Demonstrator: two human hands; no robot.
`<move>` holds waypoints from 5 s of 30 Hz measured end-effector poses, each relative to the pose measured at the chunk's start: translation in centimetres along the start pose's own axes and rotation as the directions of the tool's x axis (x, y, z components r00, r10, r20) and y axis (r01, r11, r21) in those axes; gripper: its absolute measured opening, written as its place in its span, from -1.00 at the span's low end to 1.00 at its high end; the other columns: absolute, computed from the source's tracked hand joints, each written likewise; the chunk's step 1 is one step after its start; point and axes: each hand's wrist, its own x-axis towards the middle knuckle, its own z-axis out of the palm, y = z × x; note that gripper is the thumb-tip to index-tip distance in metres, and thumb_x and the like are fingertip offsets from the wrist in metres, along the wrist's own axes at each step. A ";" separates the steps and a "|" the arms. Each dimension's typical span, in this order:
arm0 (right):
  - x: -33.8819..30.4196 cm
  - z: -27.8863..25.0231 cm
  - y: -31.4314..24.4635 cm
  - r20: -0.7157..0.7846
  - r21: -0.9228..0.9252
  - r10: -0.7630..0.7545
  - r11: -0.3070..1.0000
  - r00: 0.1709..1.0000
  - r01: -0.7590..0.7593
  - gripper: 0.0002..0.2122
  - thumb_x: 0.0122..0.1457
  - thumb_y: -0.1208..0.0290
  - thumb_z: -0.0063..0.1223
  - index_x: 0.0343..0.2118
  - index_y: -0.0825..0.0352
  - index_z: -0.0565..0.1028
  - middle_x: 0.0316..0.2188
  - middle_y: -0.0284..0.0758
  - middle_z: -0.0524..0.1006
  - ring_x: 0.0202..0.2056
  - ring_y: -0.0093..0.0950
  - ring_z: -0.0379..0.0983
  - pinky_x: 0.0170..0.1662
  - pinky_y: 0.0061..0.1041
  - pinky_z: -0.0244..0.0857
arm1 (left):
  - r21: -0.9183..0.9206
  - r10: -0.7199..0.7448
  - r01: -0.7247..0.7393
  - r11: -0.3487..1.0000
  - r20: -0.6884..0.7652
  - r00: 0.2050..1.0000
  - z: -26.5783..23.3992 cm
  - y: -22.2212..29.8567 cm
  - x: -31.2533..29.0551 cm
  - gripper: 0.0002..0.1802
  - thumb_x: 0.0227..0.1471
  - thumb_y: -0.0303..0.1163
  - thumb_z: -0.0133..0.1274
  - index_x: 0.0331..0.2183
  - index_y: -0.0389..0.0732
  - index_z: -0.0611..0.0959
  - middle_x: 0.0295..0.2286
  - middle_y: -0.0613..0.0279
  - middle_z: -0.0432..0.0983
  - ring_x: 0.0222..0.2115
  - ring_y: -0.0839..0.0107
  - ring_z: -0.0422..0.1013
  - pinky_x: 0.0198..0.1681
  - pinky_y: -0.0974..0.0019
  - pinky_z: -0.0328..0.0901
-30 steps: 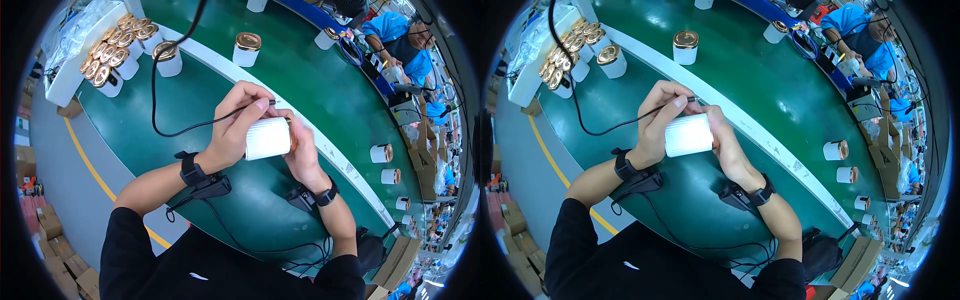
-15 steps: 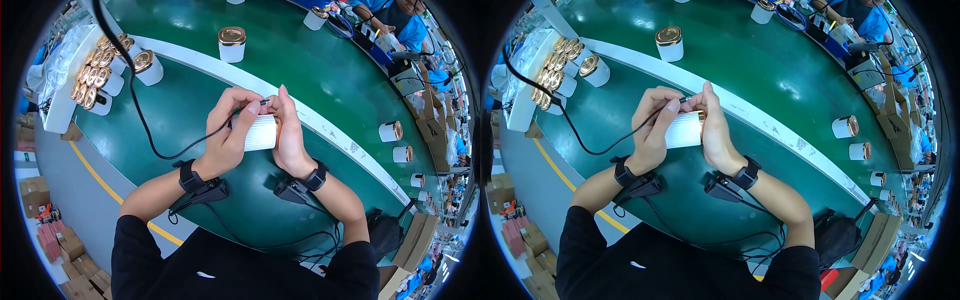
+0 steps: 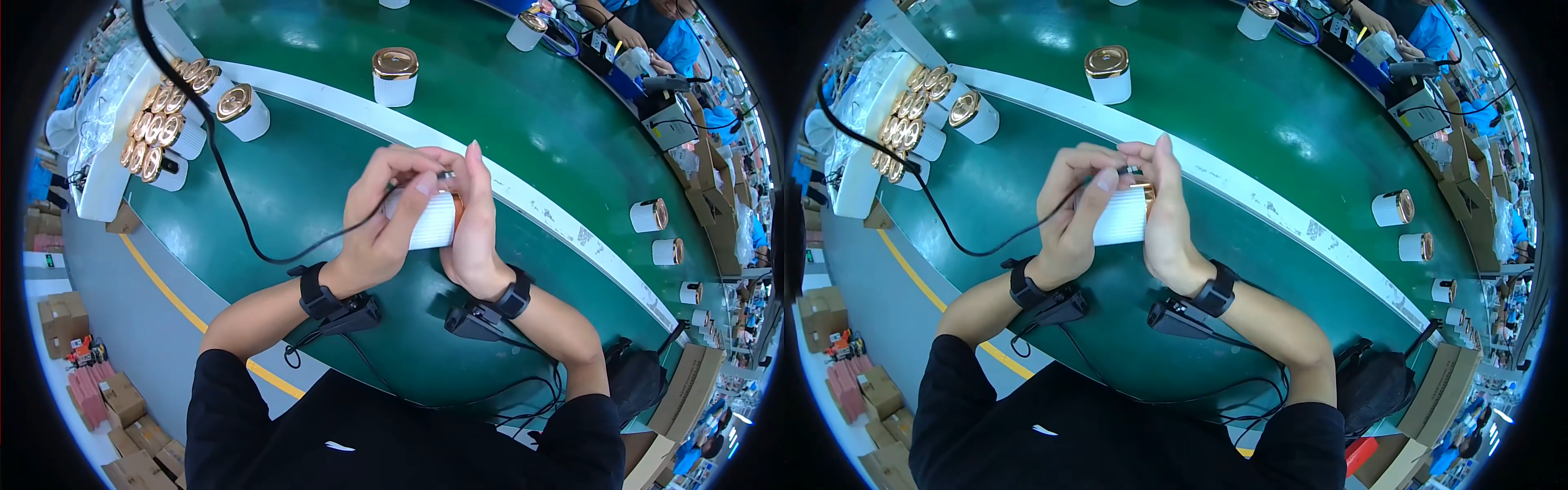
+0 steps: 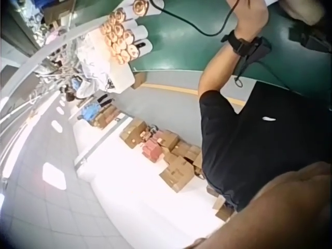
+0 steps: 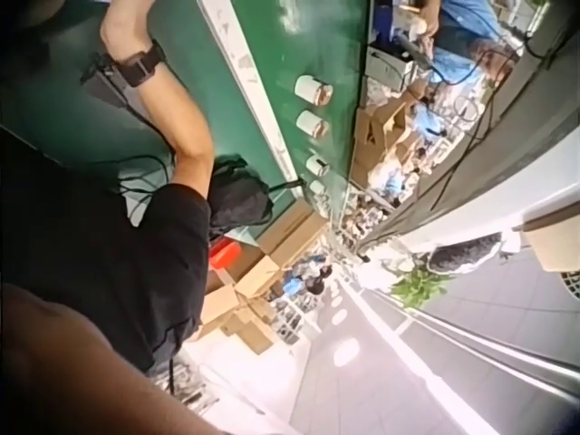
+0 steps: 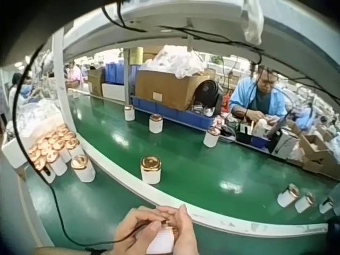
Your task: The person picks up a white and gold electronic device from the conveyor belt, inserts a black cable into its port, and then places the device back onto the belt, repeating this process for several more units.
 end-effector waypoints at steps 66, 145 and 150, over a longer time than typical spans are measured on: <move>1.9 -5.6 -5.9 0.260 -0.314 -0.193 0.910 0.946 0.272 -0.55 0.20 0.26 0.10 0.07 0.36 0.28 -0.27 -0.25 0.52 -0.32 -0.50 0.52 -0.34 -0.50 0.50 | -0.077 -0.210 0.213 0.974 0.041 0.977 2.3 -0.9 0.9 -0.91 0.14 -0.60 0.06 -0.26 -0.40 0.54 -0.31 0.04 0.54 -0.41 0.46 0.49 -0.36 0.45 0.39; -4.3 -2.4 0.0 0.056 0.016 -0.163 0.987 0.985 0.163 -0.57 0.19 0.11 0.08 0.02 0.24 0.37 -0.16 -0.29 0.50 -0.18 -0.45 0.47 -0.11 -0.47 0.34 | -0.129 -0.042 0.050 0.990 0.065 0.997 -0.9 2.9 -5.2 -0.92 0.13 -0.59 0.06 -0.29 -0.37 0.52 -0.38 0.14 0.52 -0.43 0.53 0.46 -0.37 0.48 0.37; -3.5 -4.7 -0.5 0.116 0.029 -0.081 0.996 0.990 0.079 -0.54 0.19 0.02 0.03 0.00 0.27 0.35 -0.13 -0.21 0.49 -0.16 -0.38 0.49 -0.14 -0.43 0.40 | -0.053 0.040 -0.034 0.998 0.132 0.990 -0.6 1.7 -4.1 -0.88 0.14 -0.62 0.03 -0.24 -0.40 0.52 -0.32 0.03 0.51 -0.43 0.46 0.48 -0.39 0.45 0.39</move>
